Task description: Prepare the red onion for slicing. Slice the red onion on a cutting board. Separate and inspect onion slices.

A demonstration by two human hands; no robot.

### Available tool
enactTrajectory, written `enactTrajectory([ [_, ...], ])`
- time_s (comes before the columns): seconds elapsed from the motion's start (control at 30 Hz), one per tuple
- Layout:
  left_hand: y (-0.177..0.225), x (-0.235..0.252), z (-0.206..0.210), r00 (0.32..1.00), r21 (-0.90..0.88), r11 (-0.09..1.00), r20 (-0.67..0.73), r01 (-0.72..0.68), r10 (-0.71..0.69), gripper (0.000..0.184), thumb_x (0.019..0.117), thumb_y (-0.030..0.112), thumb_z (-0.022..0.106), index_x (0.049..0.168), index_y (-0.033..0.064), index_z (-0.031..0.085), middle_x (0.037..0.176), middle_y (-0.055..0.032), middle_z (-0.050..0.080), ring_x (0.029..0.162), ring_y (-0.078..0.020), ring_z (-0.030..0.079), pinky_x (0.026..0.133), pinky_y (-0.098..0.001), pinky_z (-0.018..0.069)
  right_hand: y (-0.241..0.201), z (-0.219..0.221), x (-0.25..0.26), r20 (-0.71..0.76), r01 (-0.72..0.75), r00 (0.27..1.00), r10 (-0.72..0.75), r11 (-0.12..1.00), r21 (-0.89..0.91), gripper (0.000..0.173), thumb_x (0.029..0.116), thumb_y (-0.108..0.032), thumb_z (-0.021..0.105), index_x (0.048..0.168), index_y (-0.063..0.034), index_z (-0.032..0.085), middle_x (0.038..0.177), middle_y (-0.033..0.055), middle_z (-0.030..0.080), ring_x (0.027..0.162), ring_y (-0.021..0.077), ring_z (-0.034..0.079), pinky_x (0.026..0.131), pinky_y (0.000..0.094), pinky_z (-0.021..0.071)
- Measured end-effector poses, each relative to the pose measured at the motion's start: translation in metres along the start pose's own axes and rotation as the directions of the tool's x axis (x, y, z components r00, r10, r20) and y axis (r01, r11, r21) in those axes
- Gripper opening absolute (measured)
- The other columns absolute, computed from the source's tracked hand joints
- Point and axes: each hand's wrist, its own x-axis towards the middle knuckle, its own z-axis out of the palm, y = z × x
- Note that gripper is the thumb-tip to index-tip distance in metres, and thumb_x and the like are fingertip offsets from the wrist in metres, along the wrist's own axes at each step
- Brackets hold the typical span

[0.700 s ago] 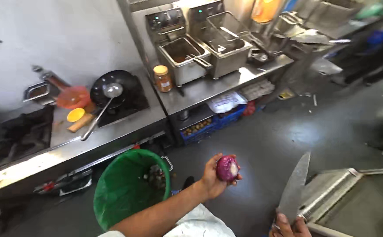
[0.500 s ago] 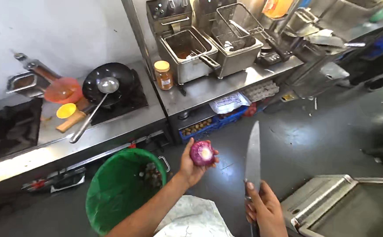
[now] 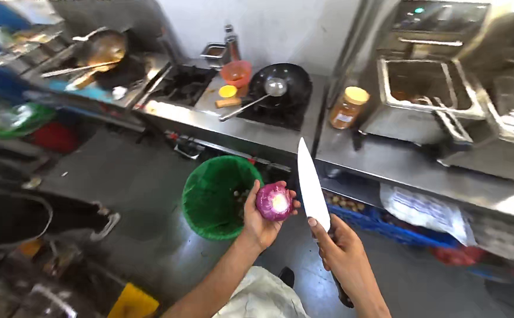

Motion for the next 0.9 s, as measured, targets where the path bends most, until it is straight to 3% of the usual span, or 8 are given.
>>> enactTrajectory([
  [0.07, 0.012, -0.014, -0.007, 0.991, -0.050, 0.992, -0.064, -0.118, 0.115, 0.080, 0.1019, 0.069, 0.026, 0.127, 0.0034, 0.064, 0.115, -0.0234, 0.068, 0.102, -0.0344, 0.069, 0.090, -0.0483, 0.0576, -0.010, 0.016, 0.008, 0.102, 0.033, 0.994, -0.026, 0.997, -0.067, 0.045, 0.0959, -0.056, 0.065, 0.105, -0.0120, 0.068, 0.066, 0.0037, 0.060, 0.044, 0.0180, 0.054, 0.038, 0.0337, 0.0482],
  [0.17, 0.034, -0.030, -0.020, 0.962, -0.124, 0.959, -0.134, -0.256, 0.240, 0.073, 0.1026, 0.067, 0.031, 0.125, 0.0068, 0.066, 0.116, -0.0178, 0.069, 0.106, -0.0289, 0.069, 0.092, -0.0446, 0.0576, -0.026, 0.048, 0.023, 0.233, 0.096, 0.971, -0.063, 0.986, -0.133, 0.044, 0.0946, -0.057, 0.066, 0.101, -0.0129, 0.067, 0.065, 0.0014, 0.060, 0.044, 0.0159, 0.054, 0.037, 0.0319, 0.0468],
  [0.47, 0.122, -0.034, -0.067, 0.879, -0.180, 0.870, -0.232, -0.459, 0.416, 0.069, 0.1013, 0.068, 0.035, 0.122, 0.0102, 0.068, 0.114, -0.0124, 0.070, 0.103, -0.0227, 0.070, 0.087, -0.0390, 0.0591, -0.070, 0.151, 0.079, 0.426, 0.273, 0.896, -0.129, 0.915, -0.298, 0.039, 0.0951, -0.056, 0.064, 0.103, -0.0178, 0.070, 0.073, -0.0051, 0.067, 0.057, 0.0082, 0.062, 0.048, 0.0267, 0.0522],
  [0.7, 0.165, -0.030, -0.096, 0.829, -0.111, 0.835, -0.241, -0.540, 0.504, 0.064, 0.1033, 0.063, 0.035, 0.122, 0.0113, 0.068, 0.112, -0.0104, 0.070, 0.101, -0.0194, 0.070, 0.085, -0.0358, 0.0596, -0.092, 0.206, 0.114, 0.539, 0.273, 0.839, -0.071, 0.912, -0.306, 0.036, 0.0964, -0.054, 0.064, 0.102, -0.0192, 0.070, 0.070, -0.0021, 0.065, 0.052, 0.0124, 0.060, 0.044, 0.0310, 0.0504],
  [0.9, 0.175, -0.017, -0.096, 0.720, -0.101, 0.753, -0.400, -0.650, 0.568, 0.061, 0.1039, 0.060, 0.036, 0.120, 0.0110, 0.068, 0.109, -0.0105, 0.071, 0.096, -0.0198, 0.071, 0.081, -0.0364, 0.0604, -0.102, 0.232, 0.152, 0.673, 0.202, 0.739, 0.043, 0.938, -0.281, 0.037, 0.0979, -0.050, 0.065, 0.104, -0.0144, 0.070, 0.069, 0.0049, 0.062, 0.046, 0.0182, 0.055, 0.040, 0.0346, 0.0488],
])
